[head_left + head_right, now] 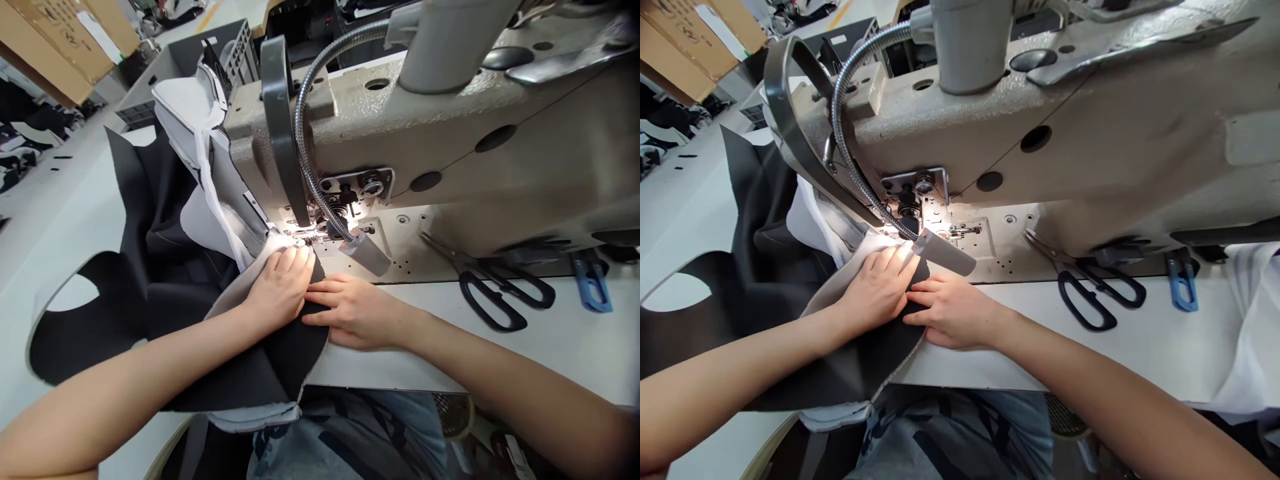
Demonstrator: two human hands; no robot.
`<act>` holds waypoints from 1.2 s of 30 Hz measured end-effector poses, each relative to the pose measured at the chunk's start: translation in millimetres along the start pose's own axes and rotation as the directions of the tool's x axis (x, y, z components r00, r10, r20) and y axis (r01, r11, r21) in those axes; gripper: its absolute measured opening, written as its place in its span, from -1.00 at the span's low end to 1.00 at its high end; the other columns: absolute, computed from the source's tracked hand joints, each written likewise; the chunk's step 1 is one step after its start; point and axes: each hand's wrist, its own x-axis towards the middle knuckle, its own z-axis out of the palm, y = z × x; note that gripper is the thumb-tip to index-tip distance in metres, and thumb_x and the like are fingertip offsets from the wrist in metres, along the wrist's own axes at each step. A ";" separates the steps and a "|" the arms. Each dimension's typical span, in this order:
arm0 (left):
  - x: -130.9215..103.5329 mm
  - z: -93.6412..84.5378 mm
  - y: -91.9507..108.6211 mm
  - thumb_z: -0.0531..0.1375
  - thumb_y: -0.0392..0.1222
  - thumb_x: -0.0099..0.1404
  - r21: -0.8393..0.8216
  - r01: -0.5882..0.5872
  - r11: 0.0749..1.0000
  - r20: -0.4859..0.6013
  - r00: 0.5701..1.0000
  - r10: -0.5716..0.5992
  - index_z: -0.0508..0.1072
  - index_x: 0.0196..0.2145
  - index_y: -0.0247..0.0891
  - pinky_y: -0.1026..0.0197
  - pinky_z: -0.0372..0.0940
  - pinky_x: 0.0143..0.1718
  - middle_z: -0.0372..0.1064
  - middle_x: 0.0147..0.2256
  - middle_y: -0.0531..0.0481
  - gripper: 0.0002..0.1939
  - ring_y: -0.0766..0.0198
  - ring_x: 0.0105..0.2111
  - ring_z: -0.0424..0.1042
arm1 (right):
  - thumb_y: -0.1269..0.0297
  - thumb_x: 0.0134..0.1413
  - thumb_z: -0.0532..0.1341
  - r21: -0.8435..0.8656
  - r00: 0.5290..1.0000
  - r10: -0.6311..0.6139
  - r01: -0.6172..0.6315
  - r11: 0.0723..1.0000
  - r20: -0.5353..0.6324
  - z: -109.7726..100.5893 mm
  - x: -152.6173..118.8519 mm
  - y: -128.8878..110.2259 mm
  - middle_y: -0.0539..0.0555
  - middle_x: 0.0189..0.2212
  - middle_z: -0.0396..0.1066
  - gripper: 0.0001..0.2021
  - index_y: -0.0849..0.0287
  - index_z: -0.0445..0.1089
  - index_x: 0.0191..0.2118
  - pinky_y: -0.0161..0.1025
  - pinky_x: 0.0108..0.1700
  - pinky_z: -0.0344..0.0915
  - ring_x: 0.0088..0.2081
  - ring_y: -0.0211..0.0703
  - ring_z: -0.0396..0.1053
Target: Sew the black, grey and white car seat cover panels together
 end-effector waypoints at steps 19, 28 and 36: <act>32.2 -42.6 -32.1 -0.02 -0.33 0.16 -0.181 0.146 0.973 0.715 0.699 0.028 -0.19 0.34 -0.25 0.17 0.23 -0.38 0.50 -0.37 -0.12 -0.20 0.06 -0.40 0.45 | 0.33 0.16 0.10 0.011 0.992 -0.056 0.057 0.998 -0.109 64.6 55.5 -51.0 0.17 -0.05 0.41 -0.65 0.22 0.38 0.05 -0.04 0.20 -0.04 0.03 0.02 0.26; 30.3 -30.1 -14.0 -0.02 -0.31 0.18 -0.185 0.239 0.953 0.657 0.751 -0.061 -0.18 0.33 -0.37 0.14 0.26 -0.37 0.48 -0.31 -0.21 -0.23 -0.02 -0.31 0.46 | 0.33 -0.03 0.21 0.021 0.991 0.122 -0.123 0.992 0.051 66.4 64.7 -40.1 0.10 -0.54 0.44 -0.88 0.22 0.49 -0.44 -0.01 -0.07 0.13 -0.37 -0.05 0.29; 27.5 -34.8 -19.7 -0.04 -0.31 0.19 -0.258 0.235 0.937 0.710 0.704 0.018 -0.17 0.33 -0.36 0.18 0.22 -0.41 0.48 -0.23 -0.22 -0.24 0.01 -0.30 0.46 | 0.26 0.09 0.14 0.009 0.997 0.047 -0.046 0.999 -0.060 74.2 64.1 -52.9 0.16 -0.46 0.46 -0.79 0.26 0.47 -0.33 0.07 0.00 0.08 -0.29 0.02 0.33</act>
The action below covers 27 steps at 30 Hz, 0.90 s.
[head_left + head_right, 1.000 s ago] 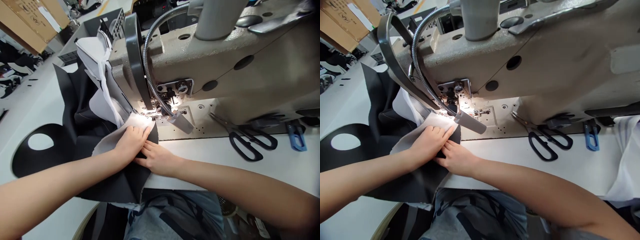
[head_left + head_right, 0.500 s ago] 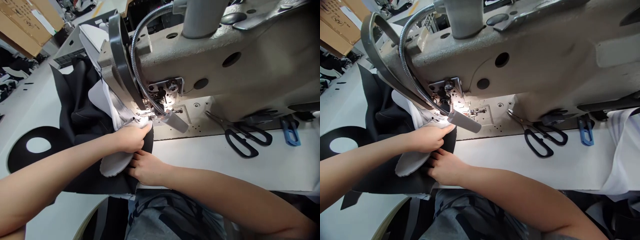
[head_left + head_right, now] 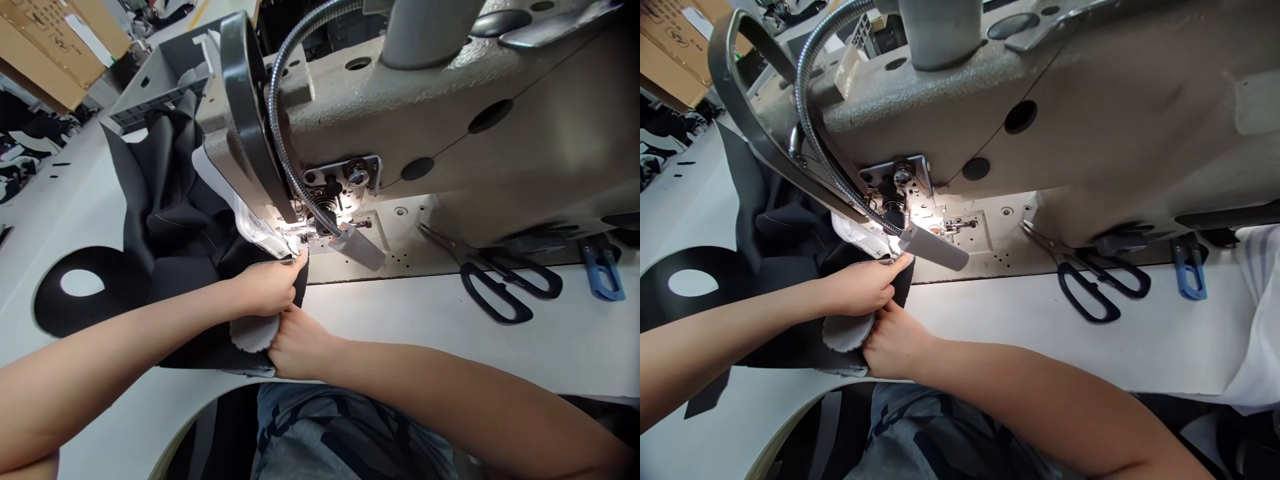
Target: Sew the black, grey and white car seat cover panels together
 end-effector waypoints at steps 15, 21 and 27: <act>-4.6 6.5 0.6 -0.04 -0.25 0.20 -0.035 0.073 0.997 0.053 0.996 -0.071 -0.43 0.34 -0.34 0.19 0.21 -0.46 0.51 -0.29 -0.20 -0.14 0.00 -0.32 0.49 | 0.50 0.20 -0.01 -0.362 0.981 -0.010 -0.061 0.930 -0.192 -15.5 -15.7 -7.0 0.36 -0.19 0.46 -0.57 0.54 0.16 0.17 0.04 0.02 0.27 -0.16 0.04 0.43; 7.3 6.1 -2.8 -0.08 -0.29 0.21 -0.150 0.053 0.987 -0.034 0.998 -0.058 -0.24 0.34 -0.33 0.23 0.16 -0.51 0.50 -0.27 -0.19 -0.24 0.08 -0.37 0.48 | 0.52 0.17 -0.02 -0.484 0.976 -0.004 -0.104 0.869 -0.217 -21.8 -22.8 -3.8 0.43 -0.23 0.47 -0.63 0.57 0.29 0.05 0.06 -0.05 0.37 -0.15 0.14 0.47; 1.1 8.4 -1.7 -0.03 -0.29 0.20 -0.227 -0.057 0.972 -0.099 0.995 0.035 -0.06 0.30 -0.37 0.20 0.25 -0.42 0.49 -0.29 -0.18 -0.30 0.07 -0.34 0.47 | 0.53 0.17 -0.03 -0.491 0.974 0.030 -0.140 0.860 -0.225 -22.8 -29.3 -0.7 0.53 -0.19 0.44 -0.64 0.66 0.30 0.01 0.05 -0.01 0.38 -0.12 0.15 0.46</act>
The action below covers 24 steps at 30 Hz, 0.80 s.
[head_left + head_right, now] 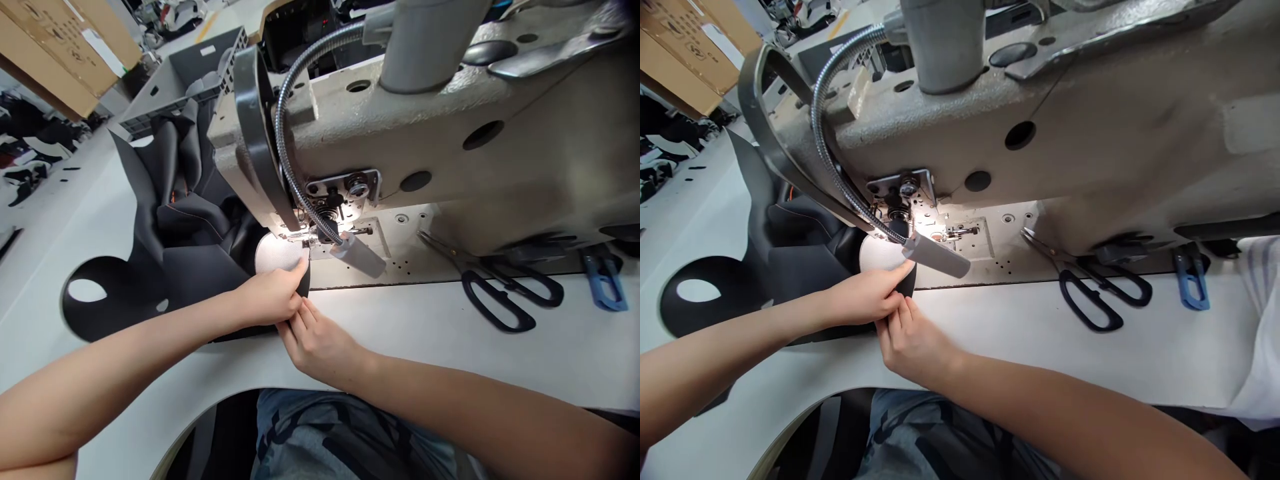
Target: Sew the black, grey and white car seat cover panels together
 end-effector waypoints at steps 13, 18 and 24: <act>11.1 11.5 -1.7 -0.06 -0.36 0.27 0.210 -0.007 0.978 -0.224 0.973 0.055 0.28 0.03 -0.30 0.18 0.29 -0.31 0.37 -0.23 -0.15 -0.62 0.11 -0.27 0.40 | 0.60 0.13 -0.04 -0.088 1.000 -0.002 0.002 0.996 -0.002 0.9 0.0 23.3 0.43 -0.13 0.45 -0.65 0.62 0.40 -0.07 -0.10 0.04 0.41 -0.05 0.09 0.43; 10.5 10.6 -1.0 -0.04 -0.36 0.30 0.286 0.017 0.958 -0.258 0.964 0.060 0.32 -0.07 -0.27 0.20 0.25 -0.36 0.32 -0.23 -0.13 -0.72 0.11 -0.26 0.37 | 0.60 0.16 -0.05 -0.077 0.998 0.029 -0.025 0.997 0.048 5.0 1.2 27.4 0.44 -0.07 0.42 -0.63 0.63 0.36 -0.01 -0.10 0.08 0.39 -0.02 0.06 0.41; 27.0 9.8 -14.4 -0.09 -0.32 0.35 0.288 -0.054 0.956 -0.333 0.930 0.153 0.40 -0.12 -0.29 0.16 0.26 -0.23 0.34 -0.19 -0.17 -0.69 0.10 -0.19 0.34 | 0.64 0.14 -0.07 -0.029 0.999 0.043 -0.042 0.999 0.013 12.9 5.9 39.3 0.50 -0.04 0.39 -0.62 0.70 0.32 0.01 -0.06 0.15 0.31 0.03 0.11 0.37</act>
